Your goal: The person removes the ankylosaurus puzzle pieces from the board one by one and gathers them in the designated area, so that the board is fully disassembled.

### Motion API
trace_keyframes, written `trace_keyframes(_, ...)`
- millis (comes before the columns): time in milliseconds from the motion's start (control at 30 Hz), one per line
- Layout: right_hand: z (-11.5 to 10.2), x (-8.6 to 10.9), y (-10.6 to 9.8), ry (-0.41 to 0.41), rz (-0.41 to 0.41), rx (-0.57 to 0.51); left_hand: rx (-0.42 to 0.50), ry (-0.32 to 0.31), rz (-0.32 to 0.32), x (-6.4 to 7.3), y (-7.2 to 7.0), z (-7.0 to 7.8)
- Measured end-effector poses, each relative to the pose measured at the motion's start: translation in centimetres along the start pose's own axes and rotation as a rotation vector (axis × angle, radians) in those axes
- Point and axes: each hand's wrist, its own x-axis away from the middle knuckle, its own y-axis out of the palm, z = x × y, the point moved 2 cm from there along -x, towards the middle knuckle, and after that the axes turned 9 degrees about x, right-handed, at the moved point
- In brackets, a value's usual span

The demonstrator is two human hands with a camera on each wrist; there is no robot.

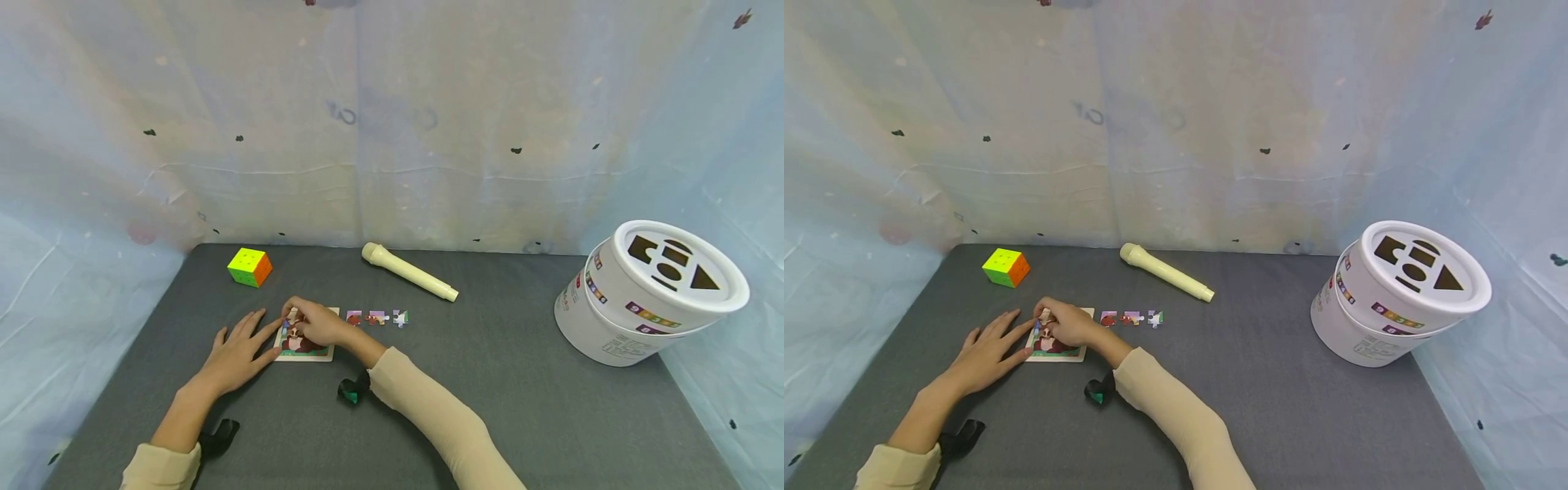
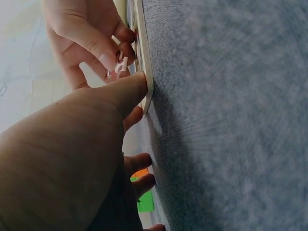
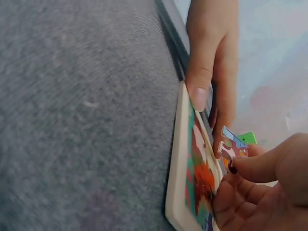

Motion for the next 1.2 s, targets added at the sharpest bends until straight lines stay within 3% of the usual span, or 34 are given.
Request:
trace_keyframes(300, 0.0, 1.1, -0.7, -0.032, 0.129, -0.018, -0.006, 0.006, 0.007, 0.2, 0.1, -0.1)
trace_keyframes(533, 0.6, 3.5, -2.5, -0.036, 0.244, -0.231, -0.015, -0.006, 0.002, 0.1, 0.0, -0.2)
trace_keyframes(667, 1.1, 5.1, -3.3, -0.019, 0.301, -0.300, -0.017, -0.009, 0.002, 0.0, -0.1, -0.1)
trace_keyframes(967, 2.3, 8.3, -3.2, 0.053, 0.280, -0.260, -0.002, 0.008, 0.014, 0.0, 0.1, 0.0)
trace_keyframes(1200, 2.6, 9.6, -2.8, 0.078, 0.278, -0.209, 0.001, -0.004, -0.004, -0.1, 0.2, -0.3)
